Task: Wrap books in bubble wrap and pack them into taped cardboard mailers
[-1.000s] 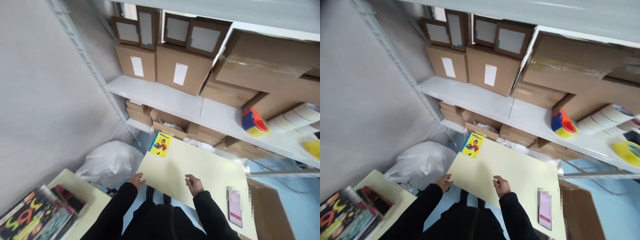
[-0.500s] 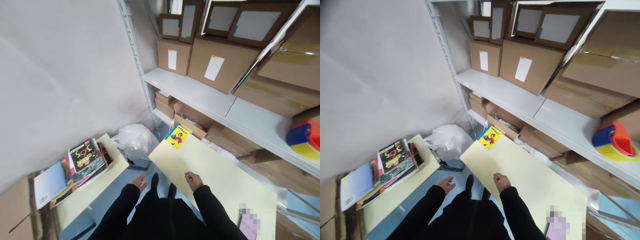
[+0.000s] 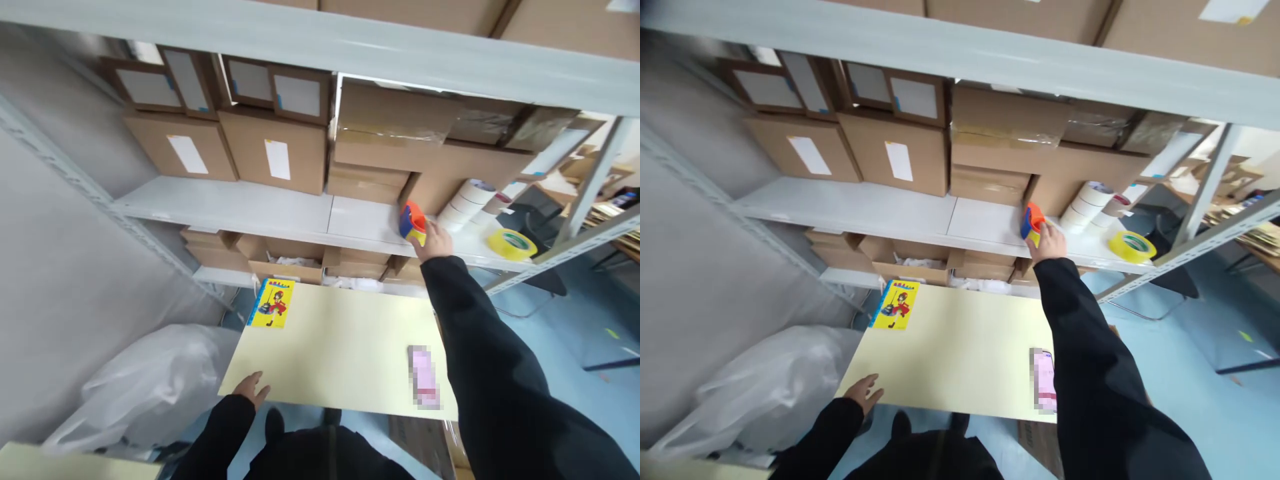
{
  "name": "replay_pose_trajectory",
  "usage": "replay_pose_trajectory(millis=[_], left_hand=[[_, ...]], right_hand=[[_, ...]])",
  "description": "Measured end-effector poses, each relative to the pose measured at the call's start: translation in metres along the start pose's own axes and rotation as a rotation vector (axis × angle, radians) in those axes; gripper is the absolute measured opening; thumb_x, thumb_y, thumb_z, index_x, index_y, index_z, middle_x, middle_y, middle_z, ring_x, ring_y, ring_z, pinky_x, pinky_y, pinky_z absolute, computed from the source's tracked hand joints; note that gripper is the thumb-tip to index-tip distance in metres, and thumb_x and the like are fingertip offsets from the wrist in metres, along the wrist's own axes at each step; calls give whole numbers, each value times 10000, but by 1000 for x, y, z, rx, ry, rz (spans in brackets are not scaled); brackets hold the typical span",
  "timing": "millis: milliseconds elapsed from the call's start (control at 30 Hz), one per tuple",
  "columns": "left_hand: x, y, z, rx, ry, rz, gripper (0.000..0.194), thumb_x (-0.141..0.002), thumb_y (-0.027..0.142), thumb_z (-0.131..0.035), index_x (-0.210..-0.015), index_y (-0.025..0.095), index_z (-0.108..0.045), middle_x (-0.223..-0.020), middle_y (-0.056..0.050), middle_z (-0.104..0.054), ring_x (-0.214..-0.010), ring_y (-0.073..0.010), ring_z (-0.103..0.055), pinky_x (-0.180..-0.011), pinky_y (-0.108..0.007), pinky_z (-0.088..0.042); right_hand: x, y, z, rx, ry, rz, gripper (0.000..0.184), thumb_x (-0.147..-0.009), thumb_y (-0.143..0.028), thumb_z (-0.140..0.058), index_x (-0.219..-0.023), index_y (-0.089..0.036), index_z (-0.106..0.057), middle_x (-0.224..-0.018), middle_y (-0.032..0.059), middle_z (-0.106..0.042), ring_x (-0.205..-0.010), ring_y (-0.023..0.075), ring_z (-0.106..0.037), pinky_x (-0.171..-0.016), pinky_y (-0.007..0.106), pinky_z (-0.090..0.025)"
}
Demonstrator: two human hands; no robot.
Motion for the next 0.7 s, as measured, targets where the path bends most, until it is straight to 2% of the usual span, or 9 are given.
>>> replay_pose_trajectory(millis=[133, 267, 367, 467, 533, 600, 700], left_hand=[[-16, 26, -12, -30, -42, -112, 466, -732, 270, -458, -1146, 58, -495, -1134, -156, -574, -1046, -203, -560, -882, -285, -452], [-12, 42, -29, -50, -70, -116, 440, -734, 256, -477, -1145, 100, -508, -1148, -126, -575, -1056, -199, -553, -915, -307, -432], [-6, 46, -32, -25, -102, -88, 437, -734, 258, -496, -1152, 129, -511, -1151, -105, -575, -1048, -190, -558, -884, -291, -454], [-9, 44, -25, -63, -171, -83, 457, -740, 248, -501, -1168, 87, -493, -1159, -136, -563, -1050, -190, -555, -867, -272, -457], [-16, 39, -17, -122, -220, -81, 469, -748, 243, -502, -1183, 69, -474, -1173, -153, -549, -1051, -194, -552, -876, -275, -447], [-25, 34, -7, -164, -236, -75, 483, -760, 253, -499, -1208, 81, -450, -1183, -148, -543, -1046, -196, -555, -872, -283, -446], [-37, 27, 3, -196, -226, -91, 492, -776, 272, -486, -1232, 95, -428, -1177, -134, -547, -1038, -186, -560, -862, -264, -444]], right_hand=[[-21, -5, -22, 71, -205, -4, 534, -733, -365, -534, -1178, -87, -430, -1164, 183, -511, -1095, 297, -429, -919, 407, -281], [-35, -5, -36, 81, -362, -116, 504, -734, -380, -556, -1134, -93, -447, -1056, 157, -566, -1024, 272, -489, -936, 425, -245], [-45, -3, -46, 49, -406, -256, 437, -750, -364, -559, -1062, -68, -478, -995, 156, -577, -971, 254, -517, -912, 421, -271], [-47, -4, -47, 9, -398, -317, 405, -752, -316, -574, -1021, -30, -475, -968, 170, -570, -971, 253, -511, -873, 433, -297], [-38, -6, -37, -11, -354, -312, 412, -785, -338, -528, -1015, -2, -465, -959, 182, -564, -973, 245, -503, -868, 451, -292], [-12, -8, -20, -28, -268, -277, 442, -833, -385, -436, -1022, 13, -458, -954, 190, -560, -974, 232, -496, -885, 466, -273], [60, -16, 1, -66, -62, -151, 434, -845, -414, -417, -1076, -47, -453, -969, 175, -565, -988, 224, -486, -929, 435, -266]])
Point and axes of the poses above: each hand's wrist, its own x-axis away from the middle knuckle, its own z-axis out of the back of the hand, y = z × x, the point moved 1 cm from there along -x, towards the middle knuckle
